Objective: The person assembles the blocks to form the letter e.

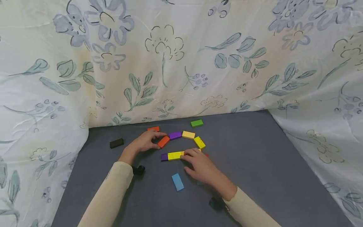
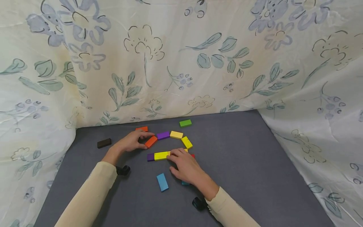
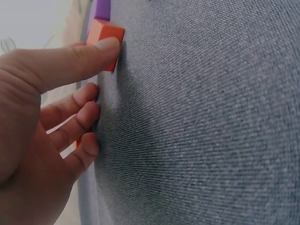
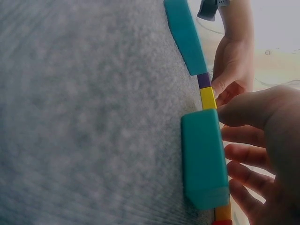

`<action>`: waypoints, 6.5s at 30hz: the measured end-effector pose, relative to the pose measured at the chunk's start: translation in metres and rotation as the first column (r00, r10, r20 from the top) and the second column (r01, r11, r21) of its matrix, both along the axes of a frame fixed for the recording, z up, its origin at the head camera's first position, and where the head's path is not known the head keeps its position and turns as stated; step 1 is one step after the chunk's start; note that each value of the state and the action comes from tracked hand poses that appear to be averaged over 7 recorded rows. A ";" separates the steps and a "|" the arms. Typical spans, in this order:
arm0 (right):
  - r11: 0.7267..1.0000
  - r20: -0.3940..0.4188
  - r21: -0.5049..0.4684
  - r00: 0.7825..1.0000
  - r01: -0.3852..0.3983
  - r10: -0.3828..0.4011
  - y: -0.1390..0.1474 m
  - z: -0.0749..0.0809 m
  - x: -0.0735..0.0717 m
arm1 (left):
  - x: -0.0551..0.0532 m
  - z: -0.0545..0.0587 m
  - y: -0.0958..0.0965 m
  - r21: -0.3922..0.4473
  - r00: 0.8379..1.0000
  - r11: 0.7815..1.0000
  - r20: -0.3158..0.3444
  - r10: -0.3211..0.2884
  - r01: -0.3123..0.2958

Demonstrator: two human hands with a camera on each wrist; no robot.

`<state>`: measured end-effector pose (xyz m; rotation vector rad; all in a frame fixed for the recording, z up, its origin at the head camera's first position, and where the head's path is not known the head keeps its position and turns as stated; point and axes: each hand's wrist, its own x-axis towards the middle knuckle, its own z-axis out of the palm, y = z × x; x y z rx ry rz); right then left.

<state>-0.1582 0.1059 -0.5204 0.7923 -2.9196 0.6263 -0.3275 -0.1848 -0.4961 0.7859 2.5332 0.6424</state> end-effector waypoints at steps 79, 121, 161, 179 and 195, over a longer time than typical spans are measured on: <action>1.000 0.002 0.011 1.000 -0.024 0.024 0.004 -0.001 0.004 | 0.015 0.001 0.062 -0.050 0.978 0.991 -0.178 0.111 -0.121; 0.999 0.016 0.007 0.999 -0.032 0.032 0.009 -0.004 0.008 | 0.021 0.014 0.031 0.131 0.935 0.963 -0.242 0.261 -0.235; 0.999 0.019 -0.005 0.999 -0.045 0.045 0.010 0.003 0.006 | 0.030 0.014 0.001 0.259 0.784 0.793 -0.162 0.599 -0.552; 1.000 0.028 0.005 0.999 -0.031 0.031 0.011 0.005 0.007 | 0.031 -0.010 0.013 0.255 0.654 0.656 -0.106 0.749 -0.711; 0.999 0.055 -0.013 0.998 -0.036 0.037 0.010 0.008 0.006 | 0.020 -0.019 0.026 0.101 0.647 0.658 -0.119 0.753 -0.746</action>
